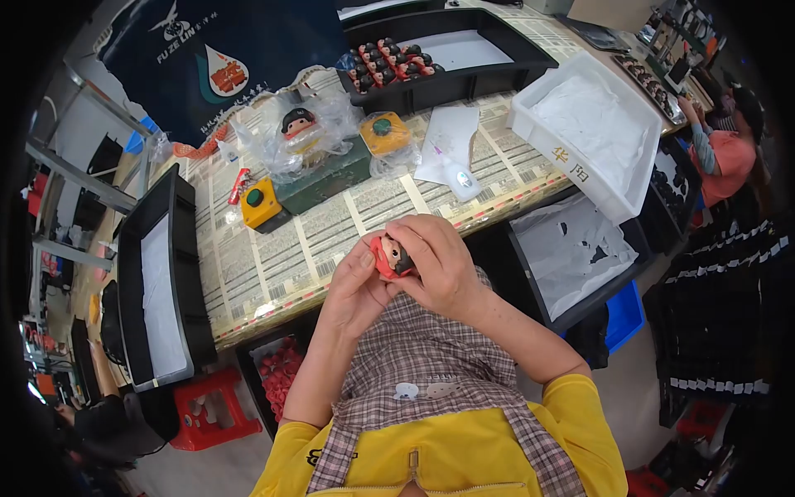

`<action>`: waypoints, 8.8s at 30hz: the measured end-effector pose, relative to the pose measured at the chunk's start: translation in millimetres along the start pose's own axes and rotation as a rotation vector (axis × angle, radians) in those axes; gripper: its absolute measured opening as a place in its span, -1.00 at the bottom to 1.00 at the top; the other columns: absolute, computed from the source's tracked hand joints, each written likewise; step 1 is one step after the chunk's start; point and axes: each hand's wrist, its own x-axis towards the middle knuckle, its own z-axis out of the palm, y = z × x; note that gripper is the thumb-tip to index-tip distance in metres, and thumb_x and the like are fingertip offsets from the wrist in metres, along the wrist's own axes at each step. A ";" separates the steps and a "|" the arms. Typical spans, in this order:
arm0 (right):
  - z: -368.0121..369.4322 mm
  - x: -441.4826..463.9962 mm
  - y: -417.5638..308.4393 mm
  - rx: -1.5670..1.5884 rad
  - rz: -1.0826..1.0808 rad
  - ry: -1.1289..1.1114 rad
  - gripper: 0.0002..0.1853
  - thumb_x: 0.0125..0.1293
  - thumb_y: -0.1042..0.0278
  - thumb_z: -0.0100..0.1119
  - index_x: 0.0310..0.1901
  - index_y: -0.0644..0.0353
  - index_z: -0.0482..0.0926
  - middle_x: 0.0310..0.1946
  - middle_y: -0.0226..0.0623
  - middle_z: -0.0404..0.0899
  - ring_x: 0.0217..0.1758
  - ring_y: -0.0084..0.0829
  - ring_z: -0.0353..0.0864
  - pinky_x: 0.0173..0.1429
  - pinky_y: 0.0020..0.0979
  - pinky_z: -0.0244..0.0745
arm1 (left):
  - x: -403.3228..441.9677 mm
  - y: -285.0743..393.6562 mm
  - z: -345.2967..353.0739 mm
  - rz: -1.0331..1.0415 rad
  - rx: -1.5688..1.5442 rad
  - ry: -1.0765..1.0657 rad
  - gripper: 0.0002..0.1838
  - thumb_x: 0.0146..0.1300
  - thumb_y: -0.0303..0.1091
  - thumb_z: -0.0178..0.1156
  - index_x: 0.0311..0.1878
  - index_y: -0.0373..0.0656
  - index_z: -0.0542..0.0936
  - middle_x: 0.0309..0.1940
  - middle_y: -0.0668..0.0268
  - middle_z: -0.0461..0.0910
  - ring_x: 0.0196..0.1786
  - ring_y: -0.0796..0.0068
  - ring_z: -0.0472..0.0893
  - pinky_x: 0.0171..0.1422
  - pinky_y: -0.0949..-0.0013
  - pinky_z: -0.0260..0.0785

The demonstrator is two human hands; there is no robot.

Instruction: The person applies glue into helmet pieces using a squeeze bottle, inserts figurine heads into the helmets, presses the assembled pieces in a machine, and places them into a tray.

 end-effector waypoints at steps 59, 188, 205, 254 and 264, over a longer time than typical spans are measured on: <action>129.1 275.3 474.3 -0.286 0.958 -0.461 -0.70 0.09 0.14 0.31 -0.34 0.26 0.70 -0.34 -0.01 0.68 -0.22 -0.08 0.70 -0.15 -0.18 0.60 | 111.1 131.6 -57.3 0.694 1.346 0.742 -0.89 0.28 -0.62 0.12 -0.17 -0.37 0.59 -0.20 0.26 0.64 -0.13 0.59 0.55 0.06 0.50 0.37; -265.5 -374.6 -84.8 0.745 1.367 1.351 -0.54 0.11 0.34 0.17 0.05 0.38 0.45 -0.12 -0.02 0.58 -0.13 -0.21 0.66 -0.05 -0.20 0.61 | 88.9 -231.8 -5.9 -0.557 1.123 -0.179 -0.59 0.43 -0.18 0.05 0.18 -0.29 0.45 -0.05 0.27 0.56 -0.13 0.56 0.61 -0.20 0.58 0.37; -155.6 -293.5 101.9 -0.386 1.269 0.855 -0.57 0.09 0.28 0.22 -0.05 0.41 0.58 -0.16 -0.05 0.57 -0.01 -0.22 0.52 0.05 -0.31 0.43 | 131.8 -212.0 22.4 -0.349 0.888 -0.067 -0.08 0.37 0.17 -0.03 0.47 -0.35 -0.12 0.38 -0.18 0.09 0.36 -0.11 0.28 0.31 -0.10 0.24; -166.8 -160.1 37.9 -0.525 0.706 0.573 -0.46 0.21 0.53 0.11 0.26 0.37 0.30 0.27 0.05 0.26 0.32 0.01 0.27 0.37 -0.16 0.20 | 47.1 -165.9 -56.2 -0.085 0.996 0.079 -0.58 0.36 -0.43 0.05 0.26 -0.32 0.37 0.13 0.17 0.47 0.02 0.46 0.58 0.04 0.48 0.40; -124.6 -48.9 201.0 -0.443 0.505 0.304 -0.56 0.27 0.41 0.08 0.16 0.39 0.36 0.14 0.02 0.36 0.21 -0.02 0.33 0.26 -0.15 0.33 | -67.6 -116.2 -116.5 -0.046 0.973 0.449 -0.74 0.37 -0.50 0.03 0.08 -0.41 0.44 -0.11 0.15 0.58 -0.08 0.45 0.59 0.06 0.44 0.47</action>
